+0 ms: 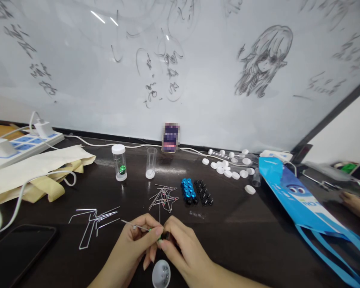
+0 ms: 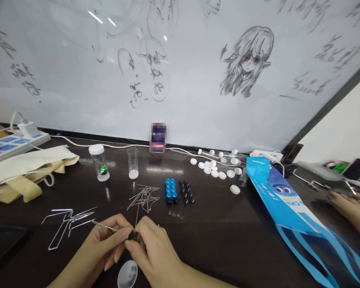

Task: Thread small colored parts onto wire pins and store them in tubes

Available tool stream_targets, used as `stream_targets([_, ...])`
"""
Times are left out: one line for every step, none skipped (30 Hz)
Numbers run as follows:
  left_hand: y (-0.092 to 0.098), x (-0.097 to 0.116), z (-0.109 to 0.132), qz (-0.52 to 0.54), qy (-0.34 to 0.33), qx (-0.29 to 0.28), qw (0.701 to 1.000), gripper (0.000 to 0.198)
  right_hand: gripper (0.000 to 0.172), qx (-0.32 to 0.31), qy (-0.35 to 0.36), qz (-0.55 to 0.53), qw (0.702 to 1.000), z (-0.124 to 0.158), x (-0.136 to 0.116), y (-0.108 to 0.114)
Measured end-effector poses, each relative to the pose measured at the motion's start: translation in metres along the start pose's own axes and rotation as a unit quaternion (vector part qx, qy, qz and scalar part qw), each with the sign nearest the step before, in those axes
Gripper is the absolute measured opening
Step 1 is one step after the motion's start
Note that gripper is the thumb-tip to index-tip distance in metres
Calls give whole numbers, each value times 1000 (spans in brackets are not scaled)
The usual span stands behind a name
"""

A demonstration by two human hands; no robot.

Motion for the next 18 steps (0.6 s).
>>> stream_targets([1,-1,0,3,2,1,1000,29,15,3,-1,8,1000,0,-1,0])
stream_targets([1,-1,-1,5,4,2,1000,29,12,4,-1,11,1000,0,-1,1])
stream_targets([2,-2,-1,6,3,1,1000,29,11,3,-1,11,1000,1,-1,0])
stream_targets([2,-2,-1,6,1,0,1000,28,12,1,-2,9,1000,1,-1,0])
stream_targets([1,-2,0,3,-2,-2,1000,28,16,-1,-1,6,1000,1,0,0])
stream_targets([1,-2,0,-1,-5,-4,1000,28,21,-3,1,-2,1000,1,0,-1])
stream_targets([1,-2,0,-6,-8,-5,1000,28,26,-7,3,-10,1000,2,1,-1])
stream_targets([1,-2,0,-10,-11,-6,1000,28,29,-10,2,-16,1000,2,1,-1])
stream_targets([1,-2,-1,-11,-14,-7,1000,28,30,-12,-2,-17,1000,2,2,-2])
stream_targets([1,-2,-1,-9,-16,-9,1000,28,28,-14,-8,-14,1000,2,2,-2])
stream_targets([1,-3,-2,-6,-17,-10,1000,29,24,-14,-15,-9,1000,1,2,-1])
stream_targets([2,-3,-3,-2,-18,-11,1000,29,20,-12,-19,-4,1000,1,2,-1])
stream_targets([2,-4,-3,1,-19,-11,1000,28,15,-10,-19,-4,1000,1,1,0])
stream_targets([3,-4,-4,2,-21,-11,1000,28,13,-8,-16,-10,1000,1,0,0])
stream_targets([3,-4,-4,0,-23,-11,1000,28,12,-6,-11,-21,1000,1,-1,1])
stream_targets([3,-4,-4,-5,-26,-9,1000,28,14,-2,-6,-33,999,1,-1,1])
stream_targets([3,-3,-4,-9,-29,-8,999,28,17,4,-3,-44,999,1,-2,2])
stream_targets([3,-3,-4,-13,-31,-8,999,28,18,10,-2,-51,999,1,-1,2])
Point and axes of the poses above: each hand's wrist, its own z-axis away from the middle knuckle, its own y-axis out of the back of the hand, x = y × z, the point moved 4 cm from there along -z, towards the middle knuckle, and after that the axes turned 4 degrees about z, right-handed, at the moved point
